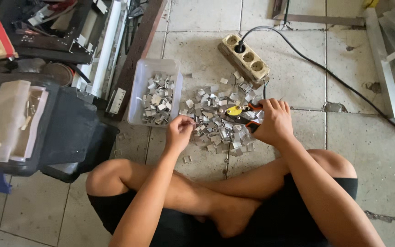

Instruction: The person sits on the floor and uses pliers to cut small metal pieces from a pile. The cut pieces are placed into a clear plastic container while the remaining pieces stay on the floor.

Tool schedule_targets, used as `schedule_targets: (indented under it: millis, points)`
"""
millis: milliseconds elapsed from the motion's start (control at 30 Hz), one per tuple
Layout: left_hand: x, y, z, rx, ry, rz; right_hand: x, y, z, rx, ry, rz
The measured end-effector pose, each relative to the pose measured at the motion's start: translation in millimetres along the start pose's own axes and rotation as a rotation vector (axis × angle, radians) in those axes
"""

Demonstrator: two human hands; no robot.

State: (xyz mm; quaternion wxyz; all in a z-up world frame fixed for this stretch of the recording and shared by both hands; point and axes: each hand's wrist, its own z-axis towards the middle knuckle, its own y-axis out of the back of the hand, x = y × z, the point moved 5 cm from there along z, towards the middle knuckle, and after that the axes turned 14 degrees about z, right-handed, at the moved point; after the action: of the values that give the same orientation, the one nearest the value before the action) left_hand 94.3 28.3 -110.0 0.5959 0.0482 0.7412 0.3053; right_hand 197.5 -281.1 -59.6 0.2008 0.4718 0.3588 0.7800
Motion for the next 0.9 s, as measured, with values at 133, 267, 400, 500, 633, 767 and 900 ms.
schedule_targets:
  millis: [133, 267, 400, 500, 633, 767, 900]
  points:
    - [-23.7, 14.4, -11.4, -0.046, 0.072, -0.169, -10.0, -10.0, -4.4, -0.026, 0.062, 0.000]
    - [-44.5, 23.2, -30.2, -0.071, 0.070, -0.352, -0.1, -10.5, -3.2, 0.007, 0.128, 0.071]
    - [-59.4, 36.5, -54.6, -0.121, -0.016, -0.508, 32.3, -0.9, -1.3, 0.082, 0.174, 0.286]
    - [-95.0, 50.5, -67.8, -0.141, -0.218, -0.548, 55.8, 5.3, -2.1, 0.068, 0.234, 0.334]
    - [-101.7, 58.1, -65.6, -0.223, -0.357, -0.497, 54.7, -2.5, -6.7, 0.075, 0.242, 0.370]
    - [-99.8, 62.8, -64.5, -0.243, -0.365, -0.422, 59.0, -3.2, -6.8, 0.121, 0.215, 0.363]
    - [-106.1, 69.6, -60.7, -0.191, -0.403, -0.443, 62.6, -9.2, -7.8, 0.152, 0.202, 0.391]
